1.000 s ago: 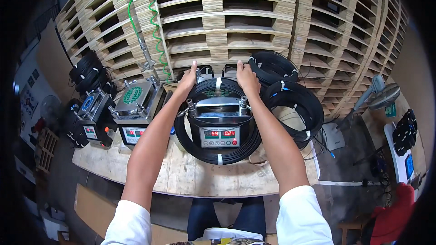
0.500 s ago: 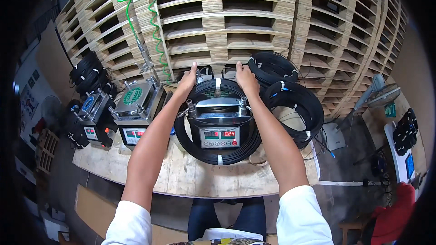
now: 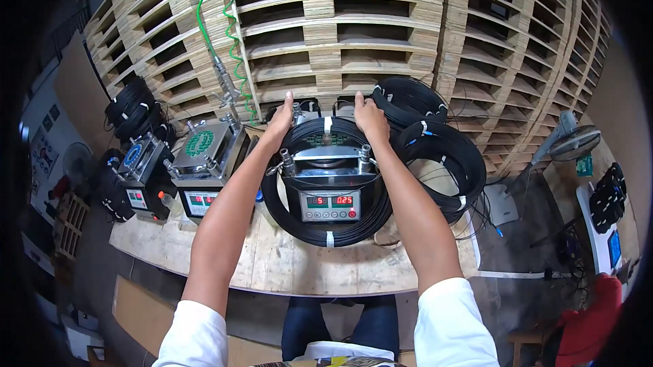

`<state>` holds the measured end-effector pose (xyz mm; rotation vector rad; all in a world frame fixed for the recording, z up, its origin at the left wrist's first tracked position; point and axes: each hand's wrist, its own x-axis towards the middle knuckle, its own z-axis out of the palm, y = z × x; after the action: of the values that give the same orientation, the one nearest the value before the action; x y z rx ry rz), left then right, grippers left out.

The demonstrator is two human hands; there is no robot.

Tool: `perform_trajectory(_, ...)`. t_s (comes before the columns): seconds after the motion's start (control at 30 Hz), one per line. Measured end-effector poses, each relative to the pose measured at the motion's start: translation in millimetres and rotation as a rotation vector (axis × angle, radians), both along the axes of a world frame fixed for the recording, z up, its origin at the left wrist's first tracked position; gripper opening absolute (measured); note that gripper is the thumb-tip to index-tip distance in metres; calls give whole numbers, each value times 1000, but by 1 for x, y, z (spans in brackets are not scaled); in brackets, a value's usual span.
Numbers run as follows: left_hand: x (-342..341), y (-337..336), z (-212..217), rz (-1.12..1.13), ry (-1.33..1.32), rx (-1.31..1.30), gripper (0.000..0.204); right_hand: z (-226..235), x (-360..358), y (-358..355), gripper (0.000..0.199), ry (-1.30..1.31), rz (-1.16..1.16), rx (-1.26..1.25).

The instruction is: Terminating and polishing the ends of fiber optic cables using specialized factory machinery and clamping fixtures.

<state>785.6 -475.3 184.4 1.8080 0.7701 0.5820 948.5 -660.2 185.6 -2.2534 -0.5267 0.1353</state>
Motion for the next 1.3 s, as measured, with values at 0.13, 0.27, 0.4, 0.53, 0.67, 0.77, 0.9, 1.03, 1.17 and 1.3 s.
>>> perform_trajectory(0.13,0,22,-6,47,73,-24,97,-5,0,8,68,6,77,126)
perform_trajectory(0.27,-3,19,-7,76,52,-48,97,8,-23,-1,67,-21,1,104)
perform_trajectory(0.4,-11,26,-6,-11,55,-40,94,26,-45,-4,67,5,-15,49)
perform_trajectory(0.53,-13,4,3,-16,41,11,91,28,-41,-9,71,34,-60,-48)
perform_trajectory(0.67,-20,-6,9,16,1,35,90,19,-29,-1,70,25,-25,-55)
perform_trajectory(0.77,-9,2,4,30,14,10,92,0,-2,4,71,26,37,12)
perform_trajectory(0.9,-10,25,-6,96,9,-3,96,-2,-8,12,69,1,85,156)
perform_trajectory(1.03,-10,7,-2,81,-82,-58,98,0,-10,3,67,-38,23,169)
perform_trajectory(1.17,-23,6,7,-28,-53,-30,98,15,-32,-3,67,-33,-7,132)
perform_trajectory(1.3,-22,-5,9,-35,-78,8,98,21,-39,-7,67,-24,-17,72)
